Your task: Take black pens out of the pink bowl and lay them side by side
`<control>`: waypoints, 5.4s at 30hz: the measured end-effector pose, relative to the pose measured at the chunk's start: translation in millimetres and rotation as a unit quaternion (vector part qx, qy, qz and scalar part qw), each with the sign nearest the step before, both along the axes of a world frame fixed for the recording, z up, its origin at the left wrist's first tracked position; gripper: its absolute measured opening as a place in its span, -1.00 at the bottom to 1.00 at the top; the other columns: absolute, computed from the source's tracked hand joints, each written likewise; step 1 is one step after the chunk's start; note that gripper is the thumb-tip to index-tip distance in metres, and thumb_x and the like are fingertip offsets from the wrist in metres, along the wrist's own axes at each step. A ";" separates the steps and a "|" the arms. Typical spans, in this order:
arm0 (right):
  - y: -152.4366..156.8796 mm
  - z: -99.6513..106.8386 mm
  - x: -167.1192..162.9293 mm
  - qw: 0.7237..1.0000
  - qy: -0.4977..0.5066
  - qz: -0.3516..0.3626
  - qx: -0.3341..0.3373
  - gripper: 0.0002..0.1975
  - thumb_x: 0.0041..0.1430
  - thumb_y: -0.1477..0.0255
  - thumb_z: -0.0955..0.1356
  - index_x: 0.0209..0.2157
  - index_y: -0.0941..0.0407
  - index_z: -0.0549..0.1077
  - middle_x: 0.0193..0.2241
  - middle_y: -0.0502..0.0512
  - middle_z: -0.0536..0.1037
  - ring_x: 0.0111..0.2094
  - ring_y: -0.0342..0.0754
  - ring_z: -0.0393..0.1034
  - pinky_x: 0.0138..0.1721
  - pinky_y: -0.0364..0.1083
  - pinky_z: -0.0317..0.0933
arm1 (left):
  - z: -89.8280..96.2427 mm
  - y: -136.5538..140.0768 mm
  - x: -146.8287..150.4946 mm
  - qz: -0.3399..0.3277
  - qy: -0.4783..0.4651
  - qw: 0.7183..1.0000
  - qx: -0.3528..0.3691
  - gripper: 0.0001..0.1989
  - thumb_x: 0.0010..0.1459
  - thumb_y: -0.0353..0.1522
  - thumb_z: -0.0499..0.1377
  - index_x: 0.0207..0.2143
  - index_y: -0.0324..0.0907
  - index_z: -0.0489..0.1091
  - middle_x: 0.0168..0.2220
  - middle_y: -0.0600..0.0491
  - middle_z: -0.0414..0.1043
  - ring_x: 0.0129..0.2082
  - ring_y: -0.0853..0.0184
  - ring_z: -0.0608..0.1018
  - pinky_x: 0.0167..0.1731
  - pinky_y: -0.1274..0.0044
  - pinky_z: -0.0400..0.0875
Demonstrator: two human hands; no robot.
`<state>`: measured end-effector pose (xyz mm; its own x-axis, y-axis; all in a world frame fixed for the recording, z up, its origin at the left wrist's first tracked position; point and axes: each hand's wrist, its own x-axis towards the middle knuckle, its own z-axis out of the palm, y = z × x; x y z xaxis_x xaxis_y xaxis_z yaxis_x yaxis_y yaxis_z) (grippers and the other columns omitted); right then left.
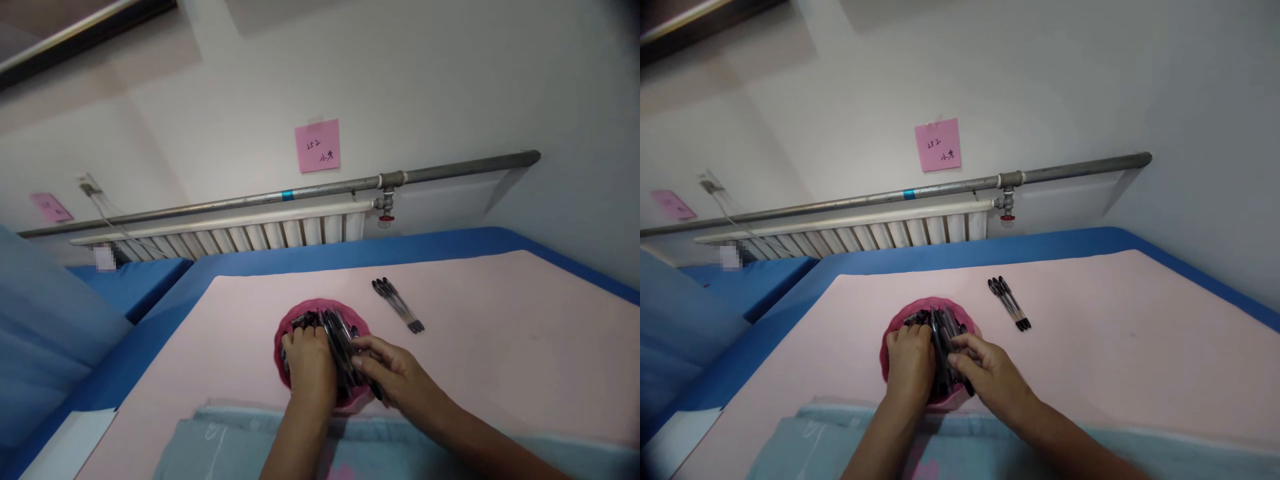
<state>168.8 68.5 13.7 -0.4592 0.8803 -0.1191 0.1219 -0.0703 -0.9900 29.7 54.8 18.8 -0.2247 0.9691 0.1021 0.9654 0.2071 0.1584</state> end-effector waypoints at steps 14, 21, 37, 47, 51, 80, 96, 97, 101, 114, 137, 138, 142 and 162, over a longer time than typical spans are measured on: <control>1.0 1.4 1.9 1.000 0.000 0.003 0.008 -0.72 0.04 0.29 0.30 -0.23 0.15 0.41 -0.63 -0.11 0.33 -0.69 -0.24 0.12 -0.66 -0.20 -0.01 | -2.5 -2.5 -10.5 -0.022 -0.013 1.000 -0.007 -0.68 0.12 -0.52 -0.10 -0.25 -0.21 0.42 -0.22 -0.11 0.48 -0.16 0.15 0.42 -0.20 0.36 0.12; -1.1 4.0 2.6 1.000 -0.013 -0.001 0.017 -0.75 0.03 0.31 0.31 -0.26 0.14 0.43 -0.63 -0.11 0.32 -0.68 -0.23 0.13 -0.65 -0.20 0.01 | -2.0 -2.6 -13.0 -0.016 -0.005 0.999 -0.029 -0.71 0.10 -0.48 -0.04 -0.26 -0.18 0.45 -0.18 -0.10 0.46 -0.15 0.14 0.41 -0.18 0.35 0.13; -2.0 10.0 5.3 0.992 -0.054 0.028 0.113 -0.78 0.11 0.34 0.26 -0.28 0.13 0.46 -0.58 -0.03 0.42 -0.51 -0.11 0.33 -0.46 -0.14 0.18 | 2.2 -11.8 -26.8 -0.010 -0.320 0.944 0.078 -0.81 0.05 -0.47 0.02 -0.36 -0.19 0.44 -0.36 -0.04 0.48 -0.32 0.24 0.46 -0.28 0.44 0.24; -2.9 11.7 11.8 0.967 -0.091 0.057 0.231 -0.72 0.15 0.36 0.22 -0.23 0.13 0.51 -0.38 0.08 0.59 -0.36 -0.02 0.45 -0.32 -0.09 0.29 | 7.6 -21.8 -51.4 0.031 -0.728 0.676 0.112 -0.83 -0.17 -0.35 0.31 -0.47 -0.24 0.47 -0.51 0.11 0.43 -0.49 0.45 0.38 -0.40 0.60 0.21; -3.0 13.4 12.2 0.965 -0.093 0.061 0.237 -0.72 0.15 0.37 0.22 -0.23 0.12 0.51 -0.36 0.08 0.60 -0.34 -0.02 0.46 -0.30 -0.08 0.31 | 4.9 -21.9 -55.6 0.026 -0.729 0.676 0.100 -0.82 -0.17 -0.37 0.32 -0.44 -0.24 0.49 -0.46 0.08 0.47 -0.45 0.44 0.41 -0.36 0.59 0.23; -9.0 -3.4 11.8 0.919 -0.143 0.076 0.361 -0.82 0.22 0.43 0.19 -0.22 0.12 0.38 -0.40 0.08 0.51 -0.39 -0.07 0.40 -0.37 -0.12 0.25 | 11.7 -19.3 -35.5 0.076 -0.798 0.583 0.132 -0.74 -0.27 -0.43 0.37 -0.43 -0.27 0.44 -0.47 0.06 0.48 -0.48 0.46 0.48 -0.41 0.62 0.37; -9.4 4.6 9.2 0.932 -0.162 0.059 0.318 -0.88 0.20 0.46 0.21 -0.22 0.08 0.31 -0.39 0.04 0.45 -0.39 -0.08 0.37 -0.37 -0.11 0.24 | 11.3 -18.9 -35.3 0.095 -0.785 0.589 0.167 -0.69 -0.28 -0.38 0.38 -0.41 -0.27 0.42 -0.44 0.05 0.47 -0.44 0.42 0.50 -0.35 0.56 0.41; -8.9 4.2 9.3 0.926 -0.164 0.053 0.336 -0.87 0.18 0.48 0.22 -0.21 0.08 0.30 -0.37 0.05 0.44 -0.37 -0.07 0.36 -0.36 -0.10 0.24 | 11.4 -18.7 -35.4 0.096 -0.784 0.589 0.168 -0.69 -0.29 -0.38 0.38 -0.42 -0.27 0.42 -0.45 0.05 0.47 -0.44 0.43 0.50 -0.35 0.56 0.41; -8.4 3.1 10.9 0.922 -0.167 0.062 0.344 -0.86 0.25 0.48 0.15 -0.32 0.08 0.31 -0.44 0.02 0.40 -0.43 -0.10 0.33 -0.40 -0.11 0.23 | 9.9 -18.5 -36.5 0.090 -0.786 0.588 0.168 -0.70 -0.26 -0.38 0.37 -0.40 -0.27 0.42 -0.43 0.04 0.47 -0.43 0.42 0.50 -0.33 0.54 0.42; -8.3 5.1 10.8 0.913 -0.173 0.060 0.365 -0.87 0.22 0.47 0.18 -0.22 0.10 0.31 -0.40 0.07 0.44 -0.41 -0.08 0.36 -0.38 -0.09 0.27 | 8.5 -17.6 -37.0 0.104 -0.784 0.587 0.172 -0.68 -0.28 -0.37 0.38 -0.41 -0.27 0.42 -0.44 0.05 0.47 -0.45 0.43 0.50 -0.36 0.56 0.42; 5.0 0.4 10.5 0.958 -0.152 0.015 0.244 -0.80 0.21 0.34 0.16 -0.38 0.07 0.35 -0.62 -0.08 0.38 -0.57 -0.11 0.29 -0.52 -0.14 0.16 | 6.7 -21.4 -73.0 0.132 -0.555 0.786 0.237 -0.77 -0.09 -0.21 0.22 -0.51 -0.22 0.42 -0.58 0.13 0.35 -0.56 0.43 0.33 -0.51 0.58 0.22; 5.3 0.3 10.7 0.958 -0.152 0.011 0.244 -0.80 0.20 0.34 0.16 -0.39 0.07 0.35 -0.62 -0.08 0.39 -0.57 -0.11 0.30 -0.51 -0.14 0.18 | 5.8 -21.7 -73.2 0.129 -0.535 0.802 0.232 -0.76 -0.09 -0.20 0.22 -0.53 -0.21 0.41 -0.59 0.14 0.34 -0.56 0.42 0.32 -0.52 0.59 0.20; 6.4 -1.6 10.9 0.960 -0.149 -0.002 0.235 -0.80 0.19 0.35 0.16 -0.41 0.07 0.35 -0.60 -0.06 0.42 -0.54 -0.11 0.32 -0.48 -0.13 0.21 | 1.0 -22.9 -73.0 0.129 -0.452 0.854 0.225 -0.69 -0.03 -0.15 0.18 -0.66 -0.15 0.31 -0.69 0.18 0.21 -0.59 0.41 0.24 -0.55 0.59 0.09; 12.4 -16.4 8.7 0.970 -0.141 0.000 0.198 -0.79 0.18 0.30 0.17 -0.37 0.09 0.34 -0.60 -0.06 0.41 -0.53 -0.09 0.32 -0.47 -0.12 0.17 | -5.1 5.5 -21.1 0.025 -0.072 0.992 0.100 -0.78 0.01 -0.50 0.05 -0.37 -0.24 0.48 -0.33 -0.20 0.48 -0.26 0.06 0.44 -0.24 0.32 0.12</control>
<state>177.5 80.9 -2.7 -0.4574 0.8828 0.1068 0.3918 0.3079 -0.8670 8.6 60.3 13.7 -0.2978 0.9200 0.2548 0.9194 0.2046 0.3358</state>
